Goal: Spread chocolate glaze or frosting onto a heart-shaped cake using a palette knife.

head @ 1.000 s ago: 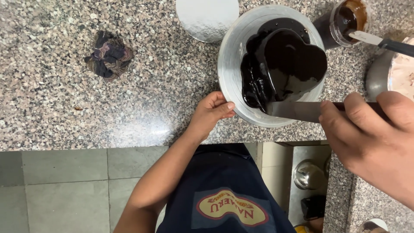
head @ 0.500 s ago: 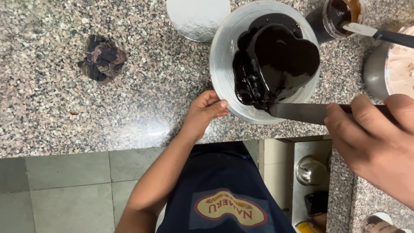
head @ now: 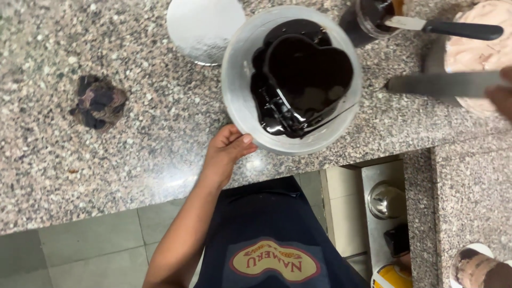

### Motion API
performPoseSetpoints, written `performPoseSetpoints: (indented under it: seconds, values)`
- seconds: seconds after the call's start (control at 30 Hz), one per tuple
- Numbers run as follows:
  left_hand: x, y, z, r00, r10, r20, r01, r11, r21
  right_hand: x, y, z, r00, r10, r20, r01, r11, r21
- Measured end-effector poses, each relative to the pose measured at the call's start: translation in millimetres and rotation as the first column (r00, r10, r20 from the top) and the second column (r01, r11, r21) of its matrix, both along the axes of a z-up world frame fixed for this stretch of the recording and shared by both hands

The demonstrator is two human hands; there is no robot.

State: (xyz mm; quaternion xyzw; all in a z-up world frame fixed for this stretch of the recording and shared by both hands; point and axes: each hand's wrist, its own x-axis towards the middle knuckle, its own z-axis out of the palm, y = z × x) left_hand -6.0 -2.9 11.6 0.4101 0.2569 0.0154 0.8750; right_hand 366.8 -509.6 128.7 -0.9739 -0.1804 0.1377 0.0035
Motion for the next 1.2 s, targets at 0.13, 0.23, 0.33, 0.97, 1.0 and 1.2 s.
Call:
performPoseSetpoints:
  seconds: [0.13,0.23,0.33,0.97,1.0,1.2]
  values:
    - [-2.7,-2.4,1.5,1.000,-0.016,-0.008,0.017,1.000,0.018,16.4,-1.1,6.1,0.968,0.170,0.184,-0.165,0.985,-0.042]
    - [-3.5,-5.9,3.6,1.000,0.001,-0.019,0.000,1.000,0.023,28.8,19.1,21.0,0.871,0.353,0.340,-0.334,0.935,-0.117]
    - [-5.3,-11.6,0.0,1.000,0.015,-0.028,-0.014,0.999,0.029,21.2,93.2,50.8,0.712,0.531,0.460,-0.487,0.845,-0.222]
    - [-3.4,28.5,-5.6,0.987,0.160,-0.021,-0.160,0.987,0.006,-110.2,133.8,23.6,0.947,0.140,0.289,-0.197,0.964,0.178]
    - [-2.0,31.9,-5.2,0.987,0.164,-0.002,-0.164,0.987,0.009,-110.3,133.4,27.3,0.968,0.096,0.233,-0.148,0.965,0.218]
    - [4.3,34.2,-11.3,0.993,0.118,0.017,-0.118,0.991,0.055,-71.5,164.6,-43.6,0.758,-0.216,-0.616,0.652,0.202,0.731]
